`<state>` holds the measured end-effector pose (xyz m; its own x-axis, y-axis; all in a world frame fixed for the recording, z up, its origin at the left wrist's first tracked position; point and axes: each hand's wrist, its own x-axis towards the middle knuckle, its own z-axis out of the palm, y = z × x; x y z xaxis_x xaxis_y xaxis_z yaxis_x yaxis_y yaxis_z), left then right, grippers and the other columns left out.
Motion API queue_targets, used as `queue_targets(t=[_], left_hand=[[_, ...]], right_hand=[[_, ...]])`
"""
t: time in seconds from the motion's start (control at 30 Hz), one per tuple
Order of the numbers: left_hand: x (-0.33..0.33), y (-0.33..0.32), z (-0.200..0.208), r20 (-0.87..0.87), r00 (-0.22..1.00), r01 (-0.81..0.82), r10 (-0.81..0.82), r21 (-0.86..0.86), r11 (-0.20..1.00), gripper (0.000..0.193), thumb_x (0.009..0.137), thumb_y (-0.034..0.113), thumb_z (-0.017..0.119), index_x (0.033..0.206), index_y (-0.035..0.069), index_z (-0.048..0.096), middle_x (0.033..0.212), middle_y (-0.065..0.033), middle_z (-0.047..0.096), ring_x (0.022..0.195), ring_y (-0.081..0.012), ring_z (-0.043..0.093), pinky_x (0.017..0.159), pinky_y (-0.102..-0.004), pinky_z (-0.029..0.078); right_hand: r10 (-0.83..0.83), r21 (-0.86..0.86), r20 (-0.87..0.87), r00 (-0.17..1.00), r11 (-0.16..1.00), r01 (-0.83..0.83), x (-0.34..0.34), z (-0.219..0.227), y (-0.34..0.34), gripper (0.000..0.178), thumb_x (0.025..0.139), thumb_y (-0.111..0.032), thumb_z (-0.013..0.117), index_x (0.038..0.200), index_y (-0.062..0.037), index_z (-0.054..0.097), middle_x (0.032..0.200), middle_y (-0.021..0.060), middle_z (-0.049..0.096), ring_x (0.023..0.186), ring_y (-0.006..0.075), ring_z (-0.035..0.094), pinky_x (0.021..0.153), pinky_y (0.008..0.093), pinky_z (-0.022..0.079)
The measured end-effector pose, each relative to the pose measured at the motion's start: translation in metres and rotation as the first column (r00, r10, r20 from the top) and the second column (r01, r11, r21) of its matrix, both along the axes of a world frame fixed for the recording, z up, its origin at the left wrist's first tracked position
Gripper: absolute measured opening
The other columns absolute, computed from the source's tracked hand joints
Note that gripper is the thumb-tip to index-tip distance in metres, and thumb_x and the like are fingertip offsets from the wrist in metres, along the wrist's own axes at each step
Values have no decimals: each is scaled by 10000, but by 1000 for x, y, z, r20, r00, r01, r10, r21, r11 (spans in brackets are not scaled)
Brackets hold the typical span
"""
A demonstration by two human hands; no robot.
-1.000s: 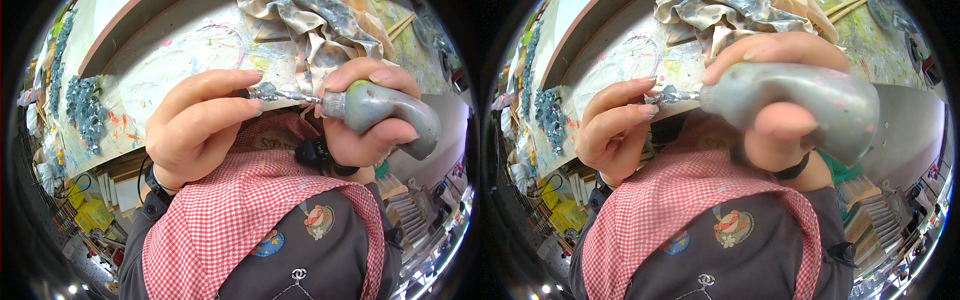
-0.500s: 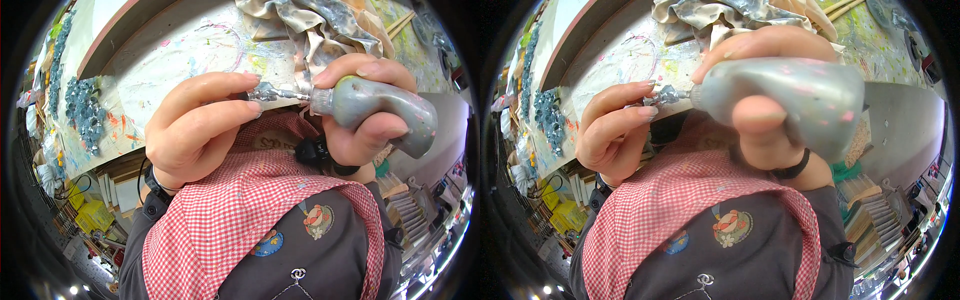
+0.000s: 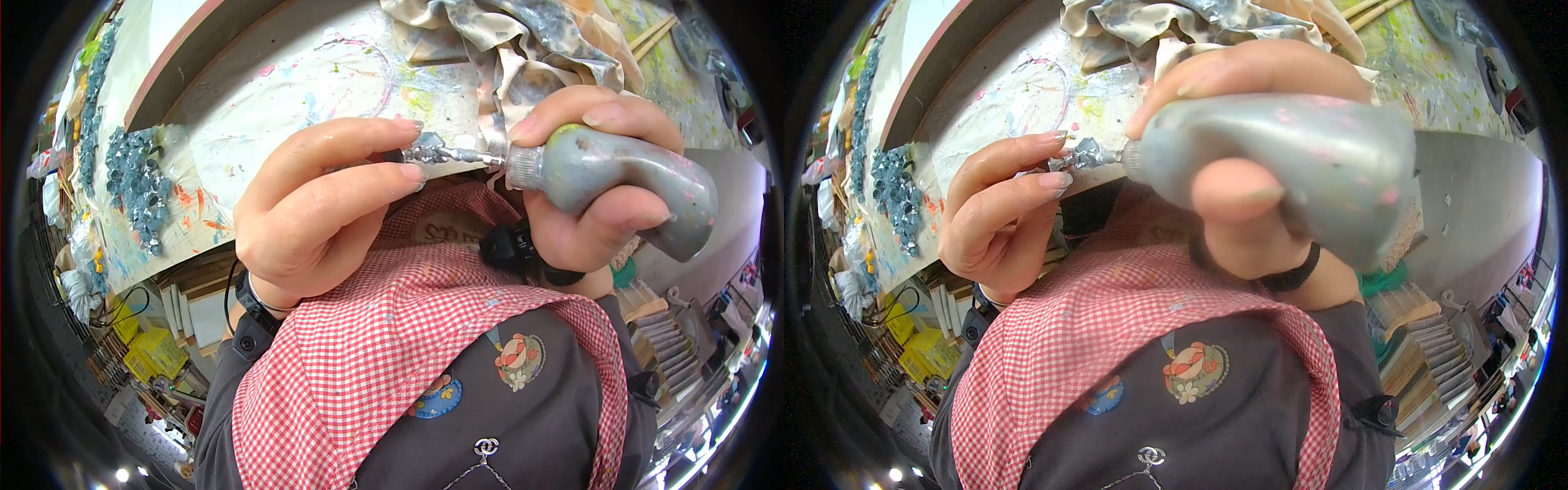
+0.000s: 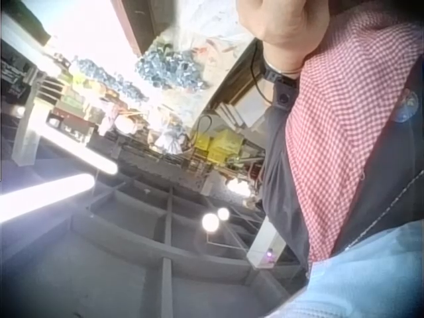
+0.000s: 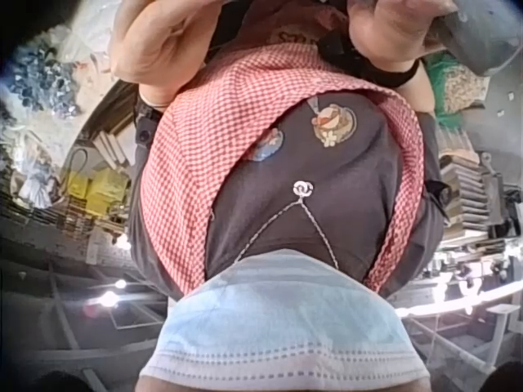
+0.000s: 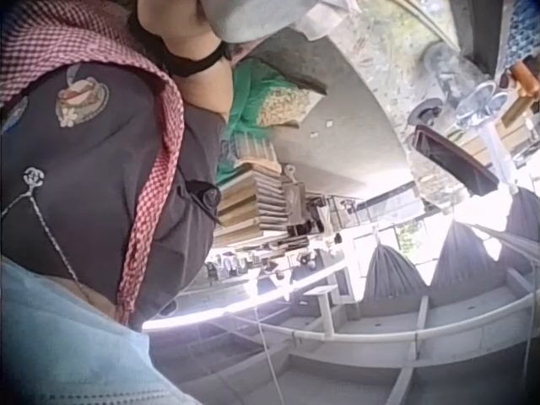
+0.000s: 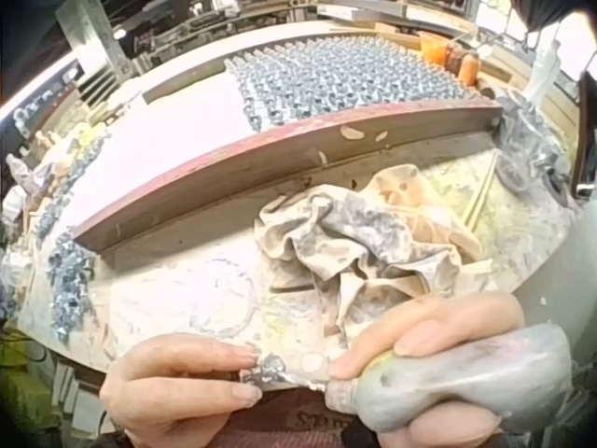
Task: Applying adhesive and assembling small mechanical or industrial components at a workbench.
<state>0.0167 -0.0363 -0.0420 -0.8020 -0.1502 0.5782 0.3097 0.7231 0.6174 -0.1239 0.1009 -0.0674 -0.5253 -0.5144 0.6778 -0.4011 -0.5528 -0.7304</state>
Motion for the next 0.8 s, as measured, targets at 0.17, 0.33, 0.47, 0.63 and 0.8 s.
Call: queue_targets(t=[0.17, 0.33, 0.47, 0.63, 0.8], left_hand=[[0, 1, 0, 5, 1000, -21, 21, -8, 1000, 244, 615, -108, 627, 829, 8, 630, 899, -173, 615, 756, -236, 618, 656, -268, 491], [0, 1, 1, 1, 1000, -28, 28, -16, 999, 243, 609, -106, 633, 823, 10, 632, 894, -169, 618, 748, -232, 619, 651, -263, 491], [-1, 1, 1, 8, 1000, -17, 17, -19, 1000, 244, 610, -108, 633, 823, 10, 633, 893, -168, 619, 747, -232, 620, 650, -263, 492], [0, 0, -1, -5, 1000, -6, 6, -23, 1000, 244, 614, -106, 635, 828, 12, 632, 895, -166, 620, 758, -235, 622, 658, -269, 496], [0, 0, 0, 2, 1000, 2, -2, -18, 1000, 246, 615, -109, 631, 829, 12, 631, 894, -165, 620, 768, -237, 625, 658, -273, 499]], right_hand=[[-55, 140, 20, 998, 989, 52, 6, 10, 4, 564, 869, -542, 319, 1022, -4, 392, 715, 179, 560, 551, 160, 502, 533, 223, 405], [-55, 146, 20, 998, 988, 52, 2, 3, 7, 562, 871, -537, 320, 1021, 0, 393, 720, 179, 560, 549, 160, 504, 518, 218, 401], [16, -32, 30, 999, 999, -15, -1, -1, 3, 555, 876, -528, 315, 1021, 3, 392, 724, 180, 560, 548, 161, 503, 519, 224, 411], [-68, 206, 14, 998, 976, 64, 5, 10, 3, 549, 881, -520, 312, 1024, 4, 387, 728, 187, 559, 555, 166, 507, 532, 232, 424], [-42, 8, 91, 995, 999, 41, 4, 3, 1, 547, 881, -519, 316, 1030, 2, 382, 733, 186, 560, 551, 165, 502, 533, 230, 421]])
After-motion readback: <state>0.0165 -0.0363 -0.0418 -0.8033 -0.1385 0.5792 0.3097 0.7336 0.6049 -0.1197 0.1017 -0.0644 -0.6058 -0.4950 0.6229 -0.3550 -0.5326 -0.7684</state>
